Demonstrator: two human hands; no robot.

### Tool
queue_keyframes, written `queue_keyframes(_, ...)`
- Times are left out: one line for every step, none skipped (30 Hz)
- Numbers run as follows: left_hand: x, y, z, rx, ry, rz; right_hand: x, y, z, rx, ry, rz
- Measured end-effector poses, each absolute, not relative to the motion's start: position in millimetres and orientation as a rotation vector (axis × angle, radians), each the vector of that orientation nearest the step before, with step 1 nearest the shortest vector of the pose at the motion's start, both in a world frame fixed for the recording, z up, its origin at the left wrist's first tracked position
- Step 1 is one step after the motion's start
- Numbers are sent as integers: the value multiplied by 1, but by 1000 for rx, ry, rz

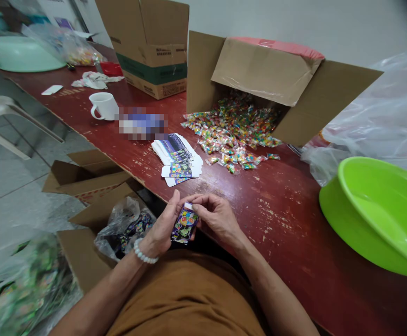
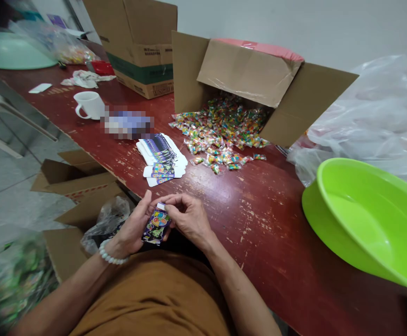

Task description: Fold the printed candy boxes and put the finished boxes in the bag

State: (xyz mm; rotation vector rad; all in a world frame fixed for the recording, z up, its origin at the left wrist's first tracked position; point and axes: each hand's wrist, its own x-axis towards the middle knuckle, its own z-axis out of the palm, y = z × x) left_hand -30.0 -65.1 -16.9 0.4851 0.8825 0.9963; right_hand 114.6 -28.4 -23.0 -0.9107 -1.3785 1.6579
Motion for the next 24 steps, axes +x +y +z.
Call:
queue_keyframes(-30,-65,-17,496,886,1000,114,-27,-21,-907,-1354,1685)
queue_keyframes(-30,-64,-18,505,892,999,113,-26,-19,-904,-1352,1688)
queue_keyframes(-31,-64,-18,511,903,996,113,-25,-17,-902,-1379,1660)
queue_keyframes(-32,-64,-18,511,917,991,114,-24,-16,-902,-1439,1591)
queue_keyframes(-33,-63,-18,503,927,983,116,-24,-15,-897,-1524,1490)
queue_keyframes(-35,-63,-18,491,929,979,118,-24,-14,-889,-1616,1373)
queue_keyframes(-36,-63,-17,476,922,982,121,-25,-14,-874,-1705,1267)
queue_keyframes(-37,-62,-17,462,908,991,123,-27,-14,-855,-1779,1187)
queue_keyframes(-38,-61,-18,449,888,1000,125,-28,-15,-833,-1836,1137)
queue_keyframes(-37,-61,-18,436,867,1014,127,-30,-16,-811,-1879,1113)
queue_keyframes(-36,-60,-19,422,855,1042,128,-32,-18,-795,-1912,1102)
queue_keyframes(-34,-60,-21,408,855,1075,128,-35,-20,-791,-1945,1090)
queue_keyframes(-32,-60,-22,393,863,1105,127,-37,-22,-801,-1980,1070)
queue_keyframes(-29,-60,-23,381,876,1132,125,-40,-24,-824,-2015,1043)
queue_keyframes(-27,-61,-25,378,886,1151,123,-42,-26,-848,-2051,1017)
queue_keyframes(-27,-62,-26,387,894,1160,121,-44,-28,-860,-2085,998)
queue_keyframes(-28,-63,-27,415,900,1158,118,-45,-29,-854,-2112,992)
queue_keyframes(-32,-64,-29,458,911,1161,117,-45,-31,-837,-2124,1004)
queue_keyframes(-39,-66,-30,512,940,1183,116,-44,-33,-826,-2116,1038)
queue_keyframes(-49,-68,-32,572,992,1224,116,-42,-35,-842,-2086,1091)
queue_keyframes(-62,-70,-34,631,1075,1277,118,-40,-38,-897,-2031,1152)
queue_keyframes(-78,-73,-38,692,1199,1337,120,-36,-42,-983,-1958,1204)
queue_keyframes(-95,-76,-42,738,1346,1396,124,-32,-46,-1076,-1881,1242)
queue_keyframes(-114,-79,-48,795,1540,1423,128,-27,-51,-1157,-1806,1261)
